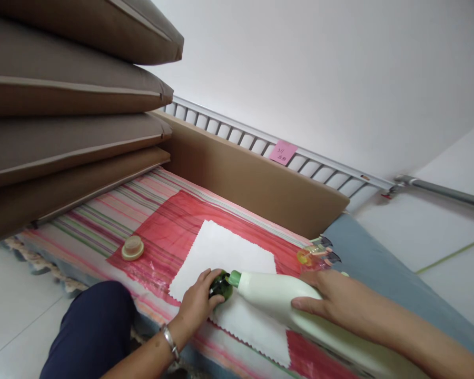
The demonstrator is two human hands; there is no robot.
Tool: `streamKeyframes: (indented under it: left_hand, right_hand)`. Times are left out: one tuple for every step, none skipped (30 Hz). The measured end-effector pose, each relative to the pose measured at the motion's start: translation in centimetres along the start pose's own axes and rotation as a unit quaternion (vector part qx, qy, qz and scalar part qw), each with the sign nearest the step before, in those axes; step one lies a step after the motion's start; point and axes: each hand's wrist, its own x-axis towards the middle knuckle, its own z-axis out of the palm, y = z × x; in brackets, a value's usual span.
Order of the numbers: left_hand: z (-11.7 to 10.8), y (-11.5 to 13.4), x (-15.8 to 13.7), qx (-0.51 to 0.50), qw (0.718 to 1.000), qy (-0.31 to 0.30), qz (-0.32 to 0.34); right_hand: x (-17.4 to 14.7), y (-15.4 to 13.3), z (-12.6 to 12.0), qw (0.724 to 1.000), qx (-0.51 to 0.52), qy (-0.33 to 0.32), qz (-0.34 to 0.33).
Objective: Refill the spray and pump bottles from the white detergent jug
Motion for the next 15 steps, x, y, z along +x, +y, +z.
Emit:
streamKeyframes:
  left_hand:
    - [-0.05, 0.05, -0.01, 0.001, 1.0, 0.0, 0.001]
    - [-0.09, 0.1, -0.04, 0.002, 1.0, 0.0, 0.002]
    - [-0.13, 0.15, -0.06, 0.004, 1.0, 0.0, 0.002]
    - [-0.15, 0.19, -0.09, 0.006, 1.0, 0.0, 0.001]
    - [-0.16, 0.22, -0.12, 0.007, 1.0, -0.001, 0.001]
    - [-0.15, 0.24, -0.14, 0.008, 1.0, -0.001, 0.002]
    - [-0.13, 0.24, -0.15, 0.008, 1.0, -0.002, 0.002]
    - [-0.1, 0.23, -0.14, 0.007, 1.0, -0.002, 0.003]
    - [-0.06, 0.21, -0.13, 0.006, 1.0, -0.001, 0.002]
    - [-0.03, 0.18, -0.12, 0.006, 1.0, 0.0, 0.001]
    - [0.0, 0.14, -0.1, 0.007, 1.0, 0.0, 0.0]
    - [0.02, 0.11, -0.08, 0.007, 1.0, 0.0, -0.002]
    - [0.03, 0.09, -0.07, 0.008, 1.0, 0.0, -0.004]
    - [0.03, 0.09, -0.06, 0.009, 1.0, 0.0, -0.006]
    - [0.02, 0.09, -0.07, 0.01, 1.0, 0.0, -0.007]
  right_hand:
    - [0.0, 0.01, 0.0, 1.0, 0.009, -0.006, -0.004]
    - [0.0, 0.02, 0.01, 1.0, 0.015, -0.013, -0.003]
    - [-0.01, 0.04, 0.01, 1.0, 0.015, -0.013, 0.0]
    - [-0.02, 0.07, 0.02, 1.0, 0.014, -0.013, 0.001]
    - [-0.03, 0.1, 0.03, 1.0, 0.013, -0.012, 0.001]
    - [-0.05, 0.14, 0.04, 1.0, 0.012, -0.011, -0.001]
    - [-0.07, 0.17, 0.05, 1.0, 0.01, -0.011, -0.003]
    - [-0.08, 0.21, 0.06, 1.0, 0.009, -0.011, -0.004]
    - [-0.1, 0.23, 0.07, 1.0, 0.008, -0.009, -0.005]
    - [-0.09, 0.26, 0.07, 1.0, 0.008, -0.009, -0.004]
    - [-0.07, 0.27, 0.07, 1.0, 0.008, -0.009, -0.004]
    - [-0.01, 0.28, 0.07, 1.0, 0.01, -0.01, -0.003]
    - [0.07, 0.28, 0.06, 1.0, 0.01, -0.009, -0.002]
    - [0.17, 0.28, 0.05, 1.0, 0.009, -0.01, 0.0]
    - [0.29, 0.28, 0.03, 1.0, 0.007, -0.011, 0.003]
